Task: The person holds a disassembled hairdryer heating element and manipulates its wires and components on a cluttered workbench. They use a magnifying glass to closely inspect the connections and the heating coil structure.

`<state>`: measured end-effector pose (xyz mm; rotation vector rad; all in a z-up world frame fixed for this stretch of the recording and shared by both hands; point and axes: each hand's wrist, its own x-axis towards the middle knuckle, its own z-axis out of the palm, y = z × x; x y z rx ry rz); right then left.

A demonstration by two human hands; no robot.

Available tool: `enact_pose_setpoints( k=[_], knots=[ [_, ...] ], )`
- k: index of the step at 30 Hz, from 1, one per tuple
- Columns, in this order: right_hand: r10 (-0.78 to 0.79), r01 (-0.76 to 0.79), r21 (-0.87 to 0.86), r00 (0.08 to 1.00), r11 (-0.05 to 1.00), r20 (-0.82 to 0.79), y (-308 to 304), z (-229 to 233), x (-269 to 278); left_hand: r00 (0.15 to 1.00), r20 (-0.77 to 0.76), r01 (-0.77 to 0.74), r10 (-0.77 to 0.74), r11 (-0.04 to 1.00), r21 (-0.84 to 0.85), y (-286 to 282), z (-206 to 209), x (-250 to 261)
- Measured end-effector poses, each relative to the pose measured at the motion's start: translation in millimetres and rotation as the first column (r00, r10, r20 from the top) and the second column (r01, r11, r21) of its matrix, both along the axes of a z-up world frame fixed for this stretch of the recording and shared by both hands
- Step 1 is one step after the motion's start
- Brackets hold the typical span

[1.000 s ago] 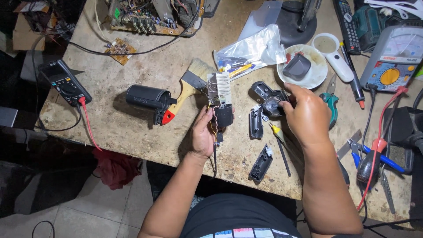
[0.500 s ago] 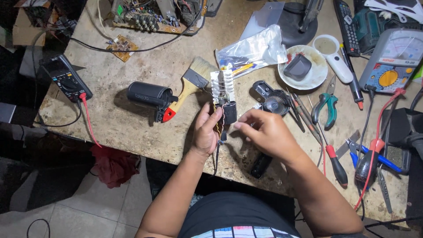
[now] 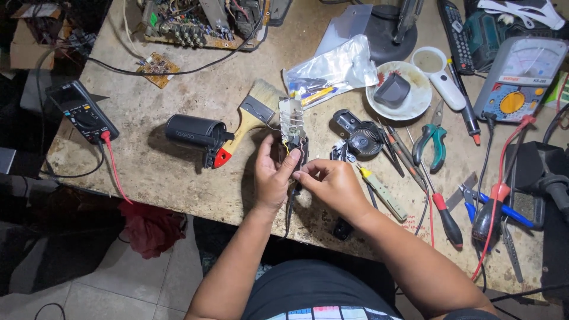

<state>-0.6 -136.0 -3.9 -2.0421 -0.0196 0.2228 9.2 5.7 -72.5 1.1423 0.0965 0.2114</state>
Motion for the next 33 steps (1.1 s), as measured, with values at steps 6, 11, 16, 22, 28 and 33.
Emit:
enact_pose_setpoints(
  k=[6,11,16,22,28,33],
  knots=[
    [0.091,-0.074,0.105,0.983,0.992,-0.158,-10,3,10,0.996,0.034,-0.084,0.081,0.991,0.099,8,2,3],
    [0.124,-0.077,0.224,0.971,0.971,-0.204,-9,22,10,0.994,0.034,-0.112,0.108,0.987,0.113,2,17,2],
    [0.164,-0.078,0.361,0.963,0.929,-0.214,-15,12,14,0.989,0.061,-0.142,0.135,0.983,0.121,1,18,3],
    [0.196,-0.076,0.459,0.955,0.885,-0.221,-19,1,11,0.985,0.098,-0.15,0.139,0.982,0.114,-2,11,6],
    [0.22,-0.027,0.569,0.936,0.822,-0.274,-16,-2,12,0.988,0.085,-0.14,0.13,0.981,0.132,8,0,6],
    [0.163,-0.024,0.5,0.958,0.866,-0.236,-22,-1,10,0.991,0.079,-0.115,0.104,0.982,0.152,18,-27,9]
  ],
)
